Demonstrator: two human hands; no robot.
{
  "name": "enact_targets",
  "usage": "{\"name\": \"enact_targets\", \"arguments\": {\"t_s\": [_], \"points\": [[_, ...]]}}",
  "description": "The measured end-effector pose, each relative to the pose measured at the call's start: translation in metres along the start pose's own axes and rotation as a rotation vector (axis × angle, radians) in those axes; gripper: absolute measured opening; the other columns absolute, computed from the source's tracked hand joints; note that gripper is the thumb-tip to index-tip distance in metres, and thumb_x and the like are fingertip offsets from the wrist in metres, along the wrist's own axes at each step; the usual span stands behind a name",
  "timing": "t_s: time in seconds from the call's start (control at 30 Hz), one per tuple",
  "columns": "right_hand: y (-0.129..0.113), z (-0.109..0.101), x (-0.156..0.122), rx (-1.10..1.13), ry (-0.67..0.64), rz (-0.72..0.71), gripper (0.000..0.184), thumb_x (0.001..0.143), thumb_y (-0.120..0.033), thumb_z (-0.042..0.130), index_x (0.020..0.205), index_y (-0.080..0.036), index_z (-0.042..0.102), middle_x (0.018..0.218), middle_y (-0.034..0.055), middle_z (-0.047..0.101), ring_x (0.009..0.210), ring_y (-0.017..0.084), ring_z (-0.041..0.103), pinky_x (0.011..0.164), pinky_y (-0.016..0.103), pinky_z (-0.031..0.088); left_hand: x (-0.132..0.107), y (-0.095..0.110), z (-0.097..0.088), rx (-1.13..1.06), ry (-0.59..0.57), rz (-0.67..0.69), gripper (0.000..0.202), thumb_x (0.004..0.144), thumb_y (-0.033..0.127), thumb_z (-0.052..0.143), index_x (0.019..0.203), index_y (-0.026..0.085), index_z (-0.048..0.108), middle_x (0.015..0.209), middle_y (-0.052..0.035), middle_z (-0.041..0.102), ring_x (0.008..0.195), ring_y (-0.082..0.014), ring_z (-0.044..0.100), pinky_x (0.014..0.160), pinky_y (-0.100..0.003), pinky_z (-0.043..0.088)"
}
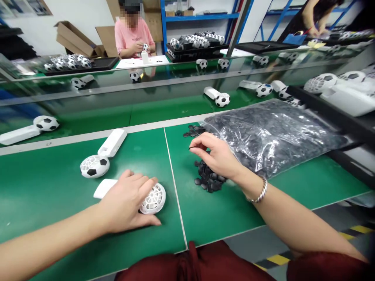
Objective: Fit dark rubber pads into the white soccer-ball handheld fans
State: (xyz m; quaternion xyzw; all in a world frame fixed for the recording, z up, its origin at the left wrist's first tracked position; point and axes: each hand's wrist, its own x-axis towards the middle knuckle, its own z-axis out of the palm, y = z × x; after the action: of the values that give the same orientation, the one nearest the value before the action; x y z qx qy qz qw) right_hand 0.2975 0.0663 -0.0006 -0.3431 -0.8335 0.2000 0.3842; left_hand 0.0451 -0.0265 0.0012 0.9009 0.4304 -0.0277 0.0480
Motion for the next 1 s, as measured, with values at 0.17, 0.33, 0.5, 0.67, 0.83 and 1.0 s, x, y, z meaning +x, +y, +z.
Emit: {"name": "enact_targets", "arguments": {"t_s": [0.17,0.33,0.5,0.67,0.83,1.0], "points": [[0.002,0.004,0.0,0.034,-0.015,0.047,0.007,0.082,-0.017,0.054,0.085,-0.017,0.059,0.08,0.0025,0.059,0.07,0.012,0.052,0.064,0.025,0.043,-0.011,0.013,0.003,-0.146,0.0,-0.242,0.073,0.069,0.071,0.048,0.116,0.016,0.045,0.103,-0.0133,0.061,0.093,-0.0296,0.055,0.079,-0.042,0.036],[-0.001,0.012,-0.002,0.127,-0.061,0.098,0.006,0.083,-0.019,0.054,0.083,-0.017,0.06,0.08,0.0018,0.062,0.072,0.012,0.055,0.067,0.025,0.044,0.017,0.004,-0.01,-0.224,0.035,-0.418,0.078,0.069,0.071,0.047,0.123,0.015,0.041,0.115,-0.0148,0.058,0.102,-0.0338,0.053,0.085,-0.045,0.035],[-0.005,0.018,-0.007,0.155,-0.116,0.044,0.005,0.081,-0.02,0.057,0.081,-0.018,0.061,0.087,0.0037,0.058,0.084,0.014,0.055,0.076,0.029,0.045,0.056,-0.007,-0.013,-0.363,0.068,-0.364,0.08,0.071,0.06,0.054,0.134,0.016,0.029,0.13,-0.0141,0.048,0.112,-0.0312,0.049,0.091,-0.043,0.037],[-0.006,0.022,-0.011,0.169,-0.179,-0.003,0.001,0.078,-0.02,0.062,0.078,-0.019,0.061,0.098,0.0044,0.053,0.097,0.016,0.052,0.09,0.037,0.041,0.068,-0.005,-0.002,-0.404,0.07,-0.296,0.066,0.071,0.058,0.055,0.125,0.022,0.042,0.123,-0.0085,0.053,0.108,-0.0268,0.052,0.087,-0.039,0.042],[-0.005,0.025,-0.015,0.154,-0.232,-0.026,0.005,0.076,-0.022,0.064,0.075,-0.019,0.061,0.103,0.0054,0.052,0.102,0.018,0.05,0.093,0.039,0.038,0.067,-0.002,0.003,-0.278,0.029,-0.303,0.094,0.067,0.057,0.058,0.14,0.016,0.017,0.135,-0.0135,0.041,0.121,-0.0312,0.04,0.093,-0.043,0.039],[-0.006,0.032,-0.017,0.142,-0.214,-0.024,0.008,0.076,-0.022,0.065,0.073,-0.018,0.059,0.107,0.0065,0.052,0.105,0.019,0.047,0.094,0.039,0.037,0.067,0.002,0.006,-0.286,0.083,-0.317,0.083,0.072,0.06,0.051,0.138,0.019,0.025,0.128,-0.0107,0.049,0.115,-0.029,0.047,0.09,-0.04,0.042]]}}
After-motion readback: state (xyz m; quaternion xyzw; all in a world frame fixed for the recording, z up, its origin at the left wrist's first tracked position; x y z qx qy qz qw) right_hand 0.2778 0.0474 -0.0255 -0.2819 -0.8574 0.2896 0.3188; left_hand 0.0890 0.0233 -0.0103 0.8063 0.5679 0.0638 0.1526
